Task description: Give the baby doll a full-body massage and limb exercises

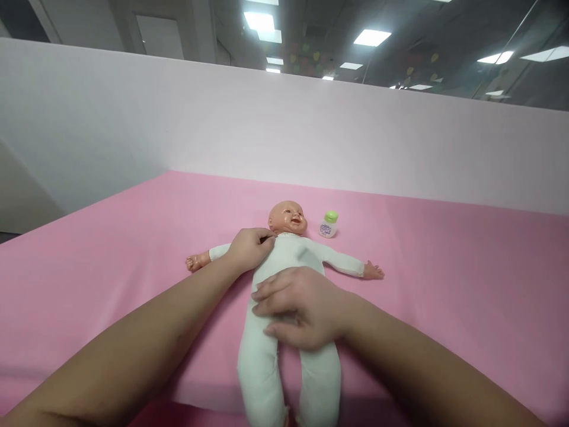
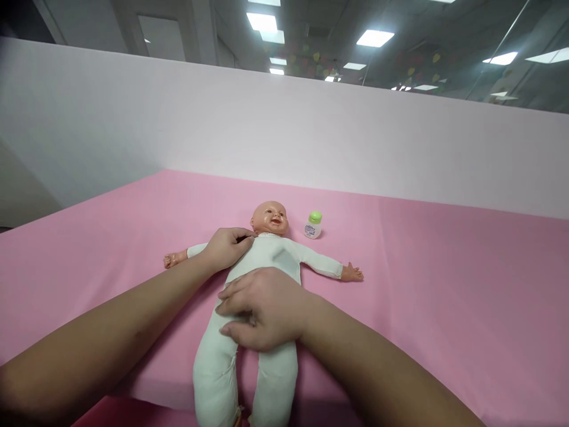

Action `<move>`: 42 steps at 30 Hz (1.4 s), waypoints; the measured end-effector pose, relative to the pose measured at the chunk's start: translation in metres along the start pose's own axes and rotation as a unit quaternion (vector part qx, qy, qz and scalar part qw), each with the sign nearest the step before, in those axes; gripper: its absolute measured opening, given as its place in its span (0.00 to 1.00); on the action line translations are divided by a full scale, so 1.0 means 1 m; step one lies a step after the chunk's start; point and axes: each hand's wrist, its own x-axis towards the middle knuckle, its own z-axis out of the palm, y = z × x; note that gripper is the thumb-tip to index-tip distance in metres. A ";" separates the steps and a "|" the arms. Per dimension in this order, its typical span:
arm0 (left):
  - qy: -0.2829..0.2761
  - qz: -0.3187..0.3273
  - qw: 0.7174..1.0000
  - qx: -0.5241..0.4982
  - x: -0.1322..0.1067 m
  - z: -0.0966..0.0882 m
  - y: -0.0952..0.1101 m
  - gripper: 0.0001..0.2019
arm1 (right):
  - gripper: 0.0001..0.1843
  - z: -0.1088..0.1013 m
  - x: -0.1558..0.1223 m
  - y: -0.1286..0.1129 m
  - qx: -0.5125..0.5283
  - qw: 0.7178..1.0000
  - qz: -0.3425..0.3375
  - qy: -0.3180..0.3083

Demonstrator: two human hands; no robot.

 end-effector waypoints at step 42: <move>-0.164 -0.083 0.952 0.246 0.021 -0.071 -0.049 0.16 | 0.20 -0.092 -0.087 0.100 -0.129 0.767 0.628 -0.038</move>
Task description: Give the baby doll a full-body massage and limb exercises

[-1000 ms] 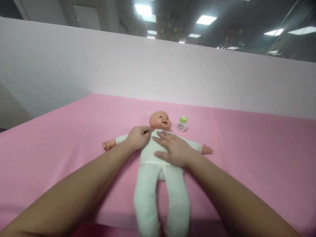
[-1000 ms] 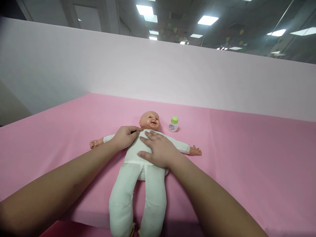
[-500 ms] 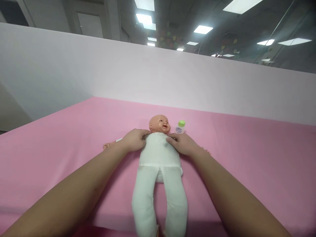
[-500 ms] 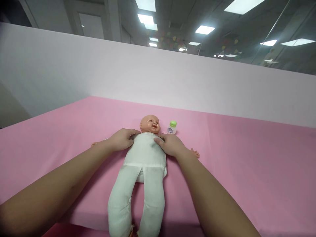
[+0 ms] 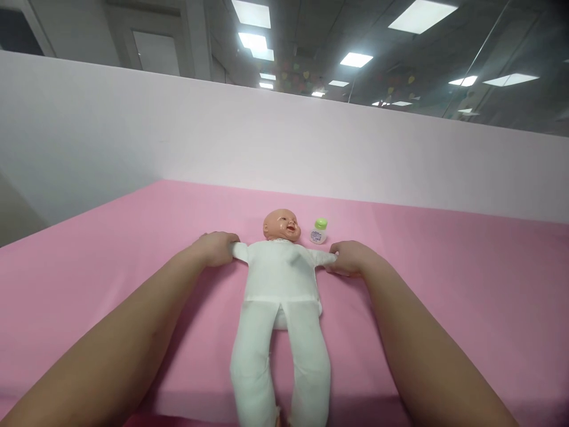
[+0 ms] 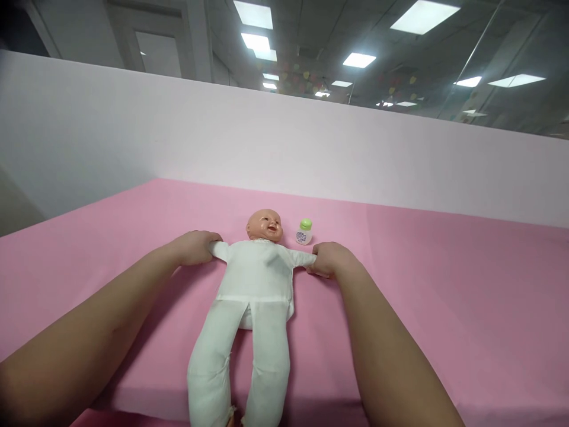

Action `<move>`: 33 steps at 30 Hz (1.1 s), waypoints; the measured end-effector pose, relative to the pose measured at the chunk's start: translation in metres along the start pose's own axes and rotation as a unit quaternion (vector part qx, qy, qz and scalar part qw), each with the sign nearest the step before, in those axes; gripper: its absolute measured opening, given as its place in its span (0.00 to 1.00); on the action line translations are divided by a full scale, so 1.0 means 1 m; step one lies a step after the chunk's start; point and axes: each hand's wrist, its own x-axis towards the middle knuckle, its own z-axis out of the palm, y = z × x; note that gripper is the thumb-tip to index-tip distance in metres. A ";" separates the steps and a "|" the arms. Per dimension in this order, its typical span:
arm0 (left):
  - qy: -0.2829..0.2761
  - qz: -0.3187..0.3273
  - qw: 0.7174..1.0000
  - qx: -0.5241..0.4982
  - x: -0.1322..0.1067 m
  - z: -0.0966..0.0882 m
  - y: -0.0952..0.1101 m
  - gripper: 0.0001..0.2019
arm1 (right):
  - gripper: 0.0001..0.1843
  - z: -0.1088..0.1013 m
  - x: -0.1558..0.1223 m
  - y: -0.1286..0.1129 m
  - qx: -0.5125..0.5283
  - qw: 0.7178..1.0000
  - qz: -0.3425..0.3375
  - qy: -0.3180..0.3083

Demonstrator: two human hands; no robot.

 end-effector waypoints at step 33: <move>0.189 -0.139 0.778 -0.583 0.024 0.022 -0.051 0.29 | 0.25 0.034 0.038 0.102 0.576 0.811 -0.083 -0.064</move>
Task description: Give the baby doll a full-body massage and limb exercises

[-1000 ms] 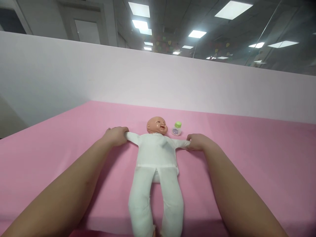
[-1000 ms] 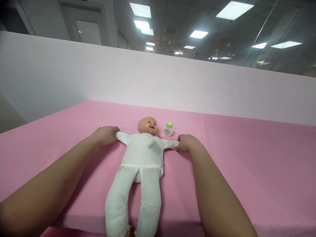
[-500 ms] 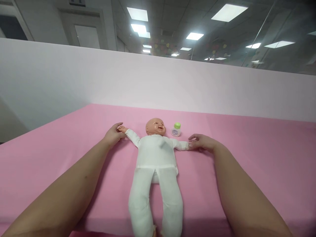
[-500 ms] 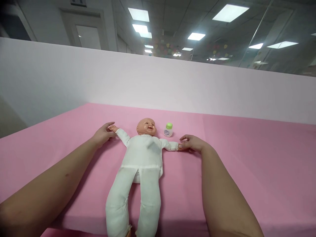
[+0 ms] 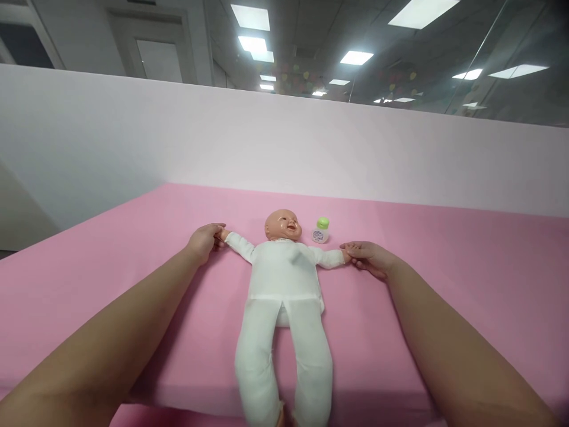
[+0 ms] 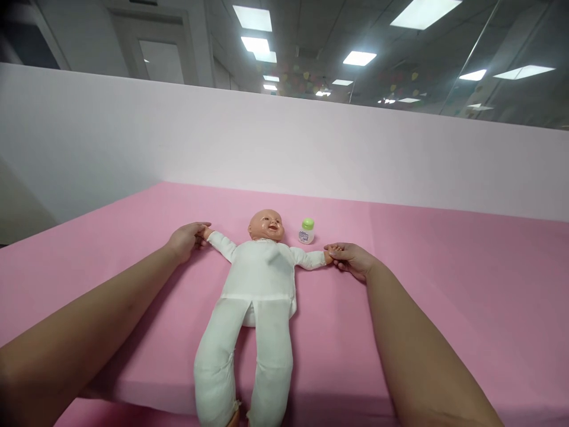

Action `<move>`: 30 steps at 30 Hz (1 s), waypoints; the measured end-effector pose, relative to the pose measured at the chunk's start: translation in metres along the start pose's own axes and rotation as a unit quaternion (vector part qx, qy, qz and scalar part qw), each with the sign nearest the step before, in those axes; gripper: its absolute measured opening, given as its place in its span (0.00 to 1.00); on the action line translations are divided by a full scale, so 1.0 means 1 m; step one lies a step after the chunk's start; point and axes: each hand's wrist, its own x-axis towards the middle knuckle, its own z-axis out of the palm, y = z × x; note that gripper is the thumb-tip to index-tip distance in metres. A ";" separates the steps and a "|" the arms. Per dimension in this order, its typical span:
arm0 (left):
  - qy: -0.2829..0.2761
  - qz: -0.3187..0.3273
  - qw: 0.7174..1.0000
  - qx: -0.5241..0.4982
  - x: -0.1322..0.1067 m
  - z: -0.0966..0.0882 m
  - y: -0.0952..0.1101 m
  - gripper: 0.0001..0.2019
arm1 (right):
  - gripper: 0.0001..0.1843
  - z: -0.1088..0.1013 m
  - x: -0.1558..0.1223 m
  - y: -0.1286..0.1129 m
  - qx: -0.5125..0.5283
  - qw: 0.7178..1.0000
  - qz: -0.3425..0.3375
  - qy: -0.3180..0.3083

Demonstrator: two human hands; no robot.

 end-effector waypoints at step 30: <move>-0.009 -0.037 0.998 -0.041 0.003 -0.026 -0.004 0.22 | 0.16 0.007 -0.006 -0.005 0.011 0.998 -0.003 0.064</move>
